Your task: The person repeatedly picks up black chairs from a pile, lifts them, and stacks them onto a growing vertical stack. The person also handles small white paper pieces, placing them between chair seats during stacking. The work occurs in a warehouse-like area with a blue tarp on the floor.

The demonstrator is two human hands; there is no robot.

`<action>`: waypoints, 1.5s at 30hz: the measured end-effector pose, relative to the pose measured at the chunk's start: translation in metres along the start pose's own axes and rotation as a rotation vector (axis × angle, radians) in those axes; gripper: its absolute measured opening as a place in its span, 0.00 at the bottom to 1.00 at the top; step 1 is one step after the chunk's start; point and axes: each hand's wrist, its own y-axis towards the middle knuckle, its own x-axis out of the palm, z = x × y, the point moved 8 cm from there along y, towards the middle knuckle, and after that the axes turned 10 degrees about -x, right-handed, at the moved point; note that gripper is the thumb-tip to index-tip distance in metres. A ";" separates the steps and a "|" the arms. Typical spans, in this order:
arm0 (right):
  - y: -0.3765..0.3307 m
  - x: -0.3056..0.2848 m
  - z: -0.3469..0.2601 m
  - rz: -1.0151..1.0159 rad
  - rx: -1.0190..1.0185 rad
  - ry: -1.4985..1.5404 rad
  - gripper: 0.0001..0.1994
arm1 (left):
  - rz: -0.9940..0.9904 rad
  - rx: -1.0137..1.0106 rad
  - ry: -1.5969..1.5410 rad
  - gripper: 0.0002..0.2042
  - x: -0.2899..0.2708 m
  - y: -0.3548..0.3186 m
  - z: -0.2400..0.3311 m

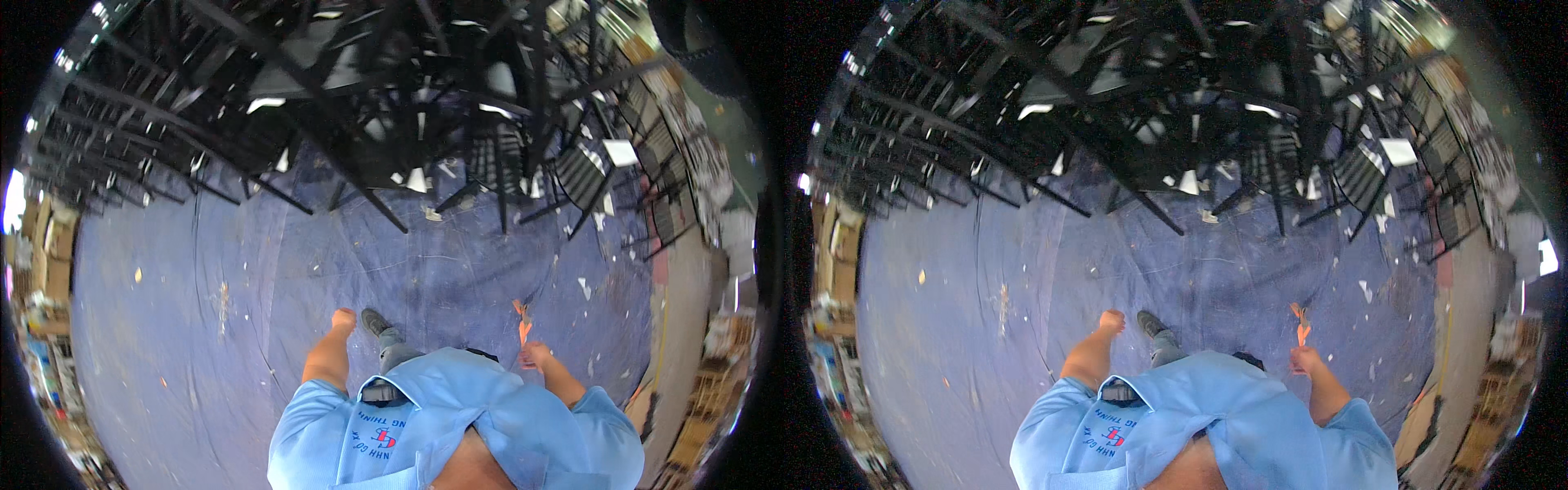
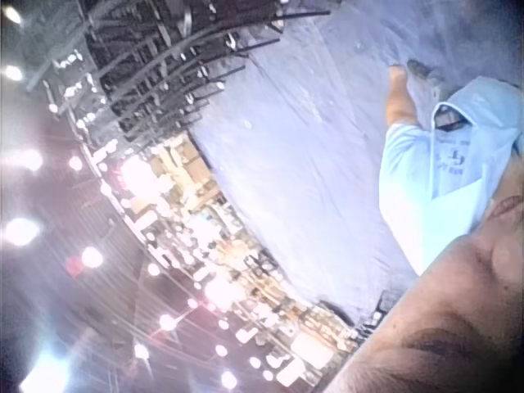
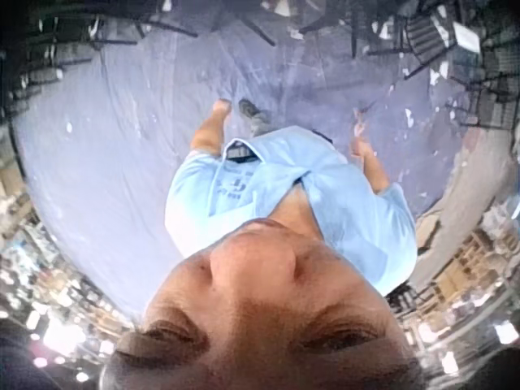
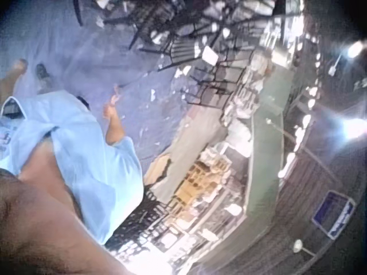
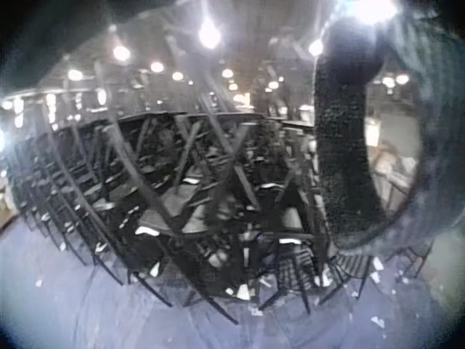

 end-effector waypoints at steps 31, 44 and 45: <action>0.091 -0.778 0.126 0.758 -0.252 -0.085 0.22 | -0.670 0.320 1.012 0.04 0.808 -0.316 0.367; 0.084 -0.557 0.534 0.441 0.887 1.426 0.17 | -0.602 0.470 1.066 0.08 1.194 -0.416 0.620; 0.113 -0.594 0.534 0.419 0.867 1.436 0.16 | -0.590 0.490 1.033 0.09 1.216 -0.422 0.638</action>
